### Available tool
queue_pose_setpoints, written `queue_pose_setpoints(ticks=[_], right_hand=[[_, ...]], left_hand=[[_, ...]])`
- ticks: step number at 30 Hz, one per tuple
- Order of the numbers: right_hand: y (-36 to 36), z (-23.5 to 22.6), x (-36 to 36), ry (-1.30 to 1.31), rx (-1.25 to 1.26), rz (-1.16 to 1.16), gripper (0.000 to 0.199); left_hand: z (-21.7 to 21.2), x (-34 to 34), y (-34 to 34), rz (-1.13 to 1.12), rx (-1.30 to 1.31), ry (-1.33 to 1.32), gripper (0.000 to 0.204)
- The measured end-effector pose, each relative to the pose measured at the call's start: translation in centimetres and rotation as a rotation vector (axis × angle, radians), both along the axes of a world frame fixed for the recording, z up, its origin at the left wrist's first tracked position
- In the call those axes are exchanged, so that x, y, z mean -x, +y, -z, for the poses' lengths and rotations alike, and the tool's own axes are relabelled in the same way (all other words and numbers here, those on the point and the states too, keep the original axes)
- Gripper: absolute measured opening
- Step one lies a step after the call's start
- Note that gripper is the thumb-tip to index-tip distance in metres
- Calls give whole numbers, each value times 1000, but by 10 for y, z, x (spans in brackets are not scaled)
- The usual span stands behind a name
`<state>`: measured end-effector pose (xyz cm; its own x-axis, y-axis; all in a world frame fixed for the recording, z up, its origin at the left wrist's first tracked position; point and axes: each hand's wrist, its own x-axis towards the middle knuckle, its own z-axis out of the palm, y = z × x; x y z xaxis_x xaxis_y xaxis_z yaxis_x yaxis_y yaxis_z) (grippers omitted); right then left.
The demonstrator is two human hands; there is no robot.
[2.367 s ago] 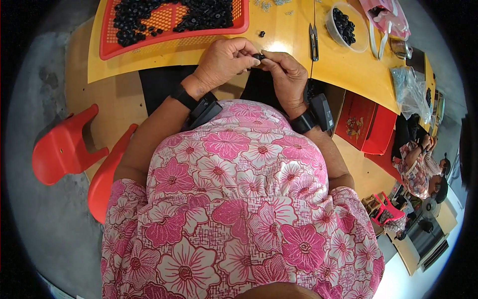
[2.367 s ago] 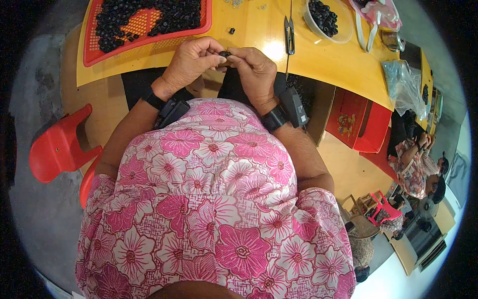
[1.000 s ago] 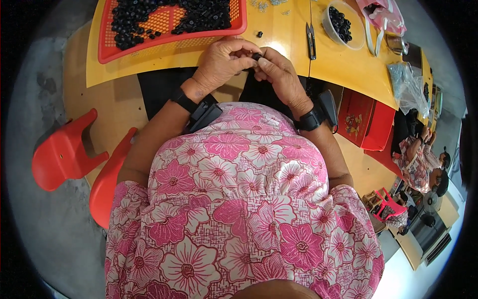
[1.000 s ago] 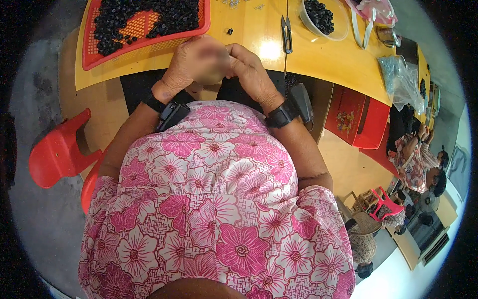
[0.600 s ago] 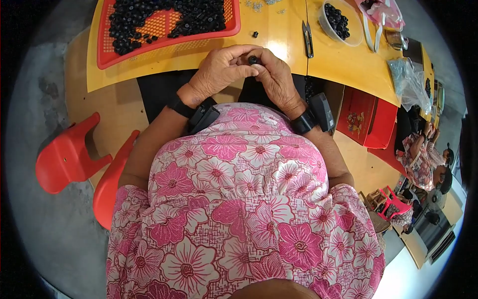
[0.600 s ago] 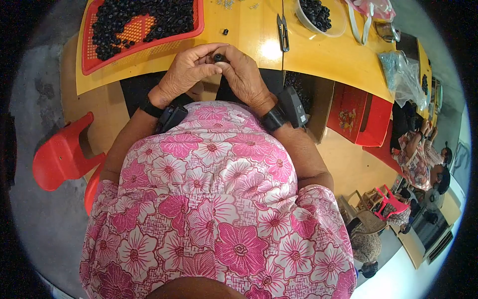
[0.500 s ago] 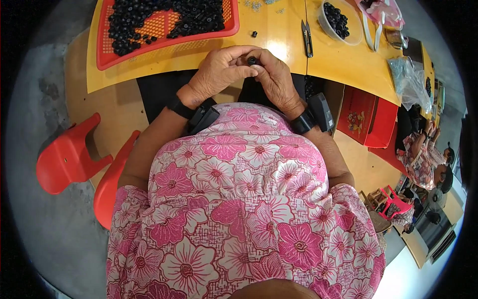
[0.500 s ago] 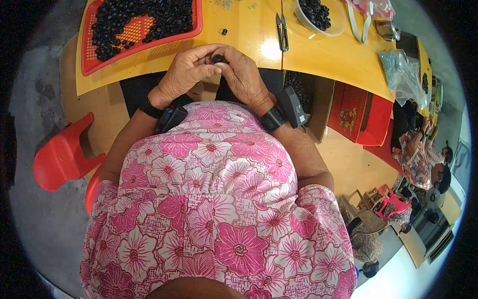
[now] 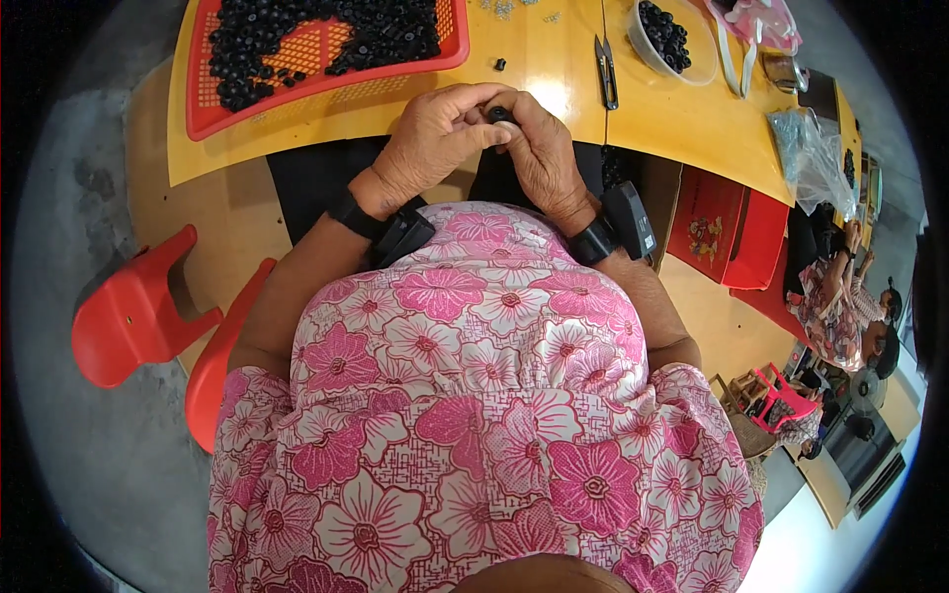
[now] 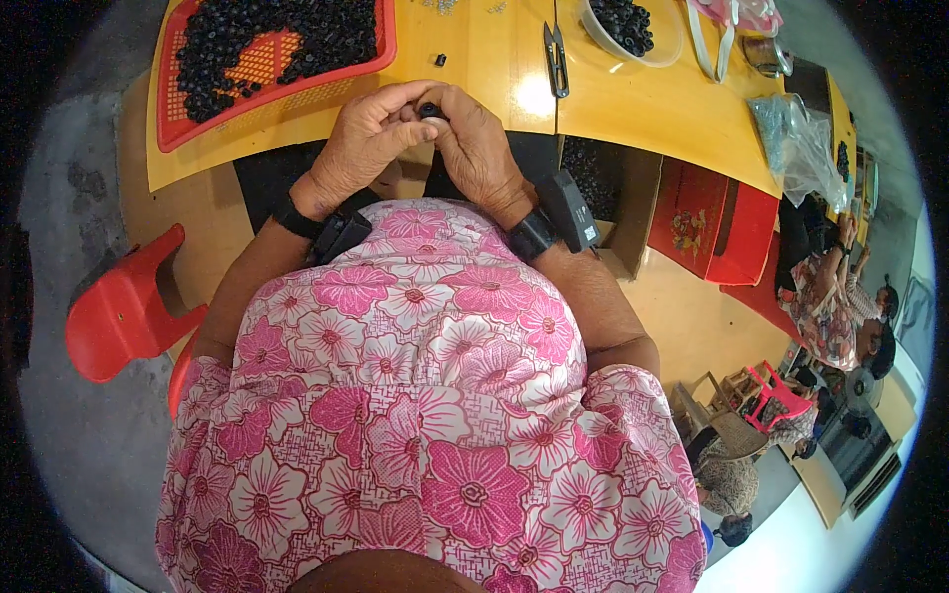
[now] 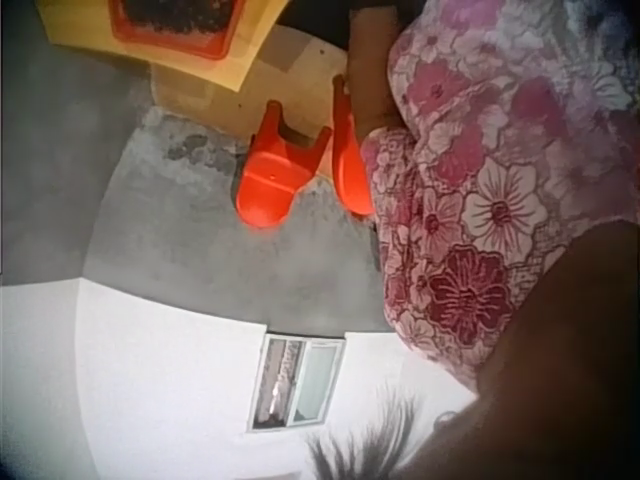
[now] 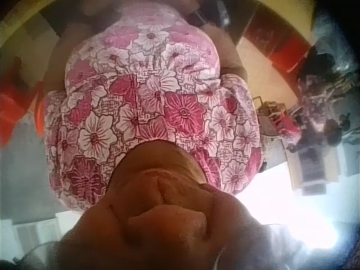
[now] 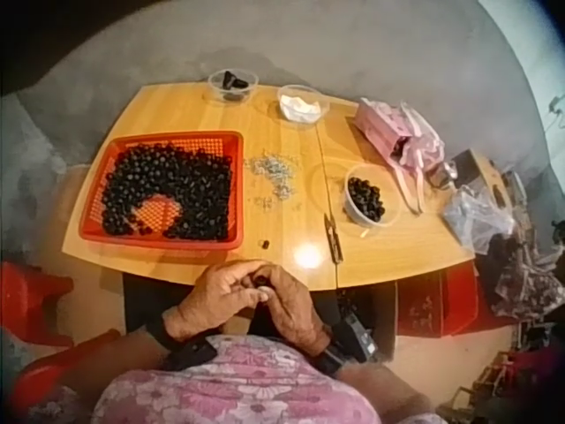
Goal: The person sorts small black plastic components by hand, placing them into a sorting tray.
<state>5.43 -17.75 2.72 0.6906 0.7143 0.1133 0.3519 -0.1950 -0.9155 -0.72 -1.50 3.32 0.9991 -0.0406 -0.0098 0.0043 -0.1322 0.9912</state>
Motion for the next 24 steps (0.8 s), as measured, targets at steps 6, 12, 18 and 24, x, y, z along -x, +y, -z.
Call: queue_pose_setpoints(ticks=[6, 12, 18, 24], right_hand=[[0, -9, 2, -11, -61, 3, 19], [-2, -7, 3, -58, -55, 12, 19], [0, -6, 4, -110, -40, 25, 20], [2, -10, 6, -54, -22, 50, 18]], left_hand=[[10, -2, -7, -64, 115, -41, 41], [9, -2, -7, 73, 298, 36, 48], [2, 0, -9, 97, 347, 76, 47], [2, -1, -11, 62, 334, 51, 45]])
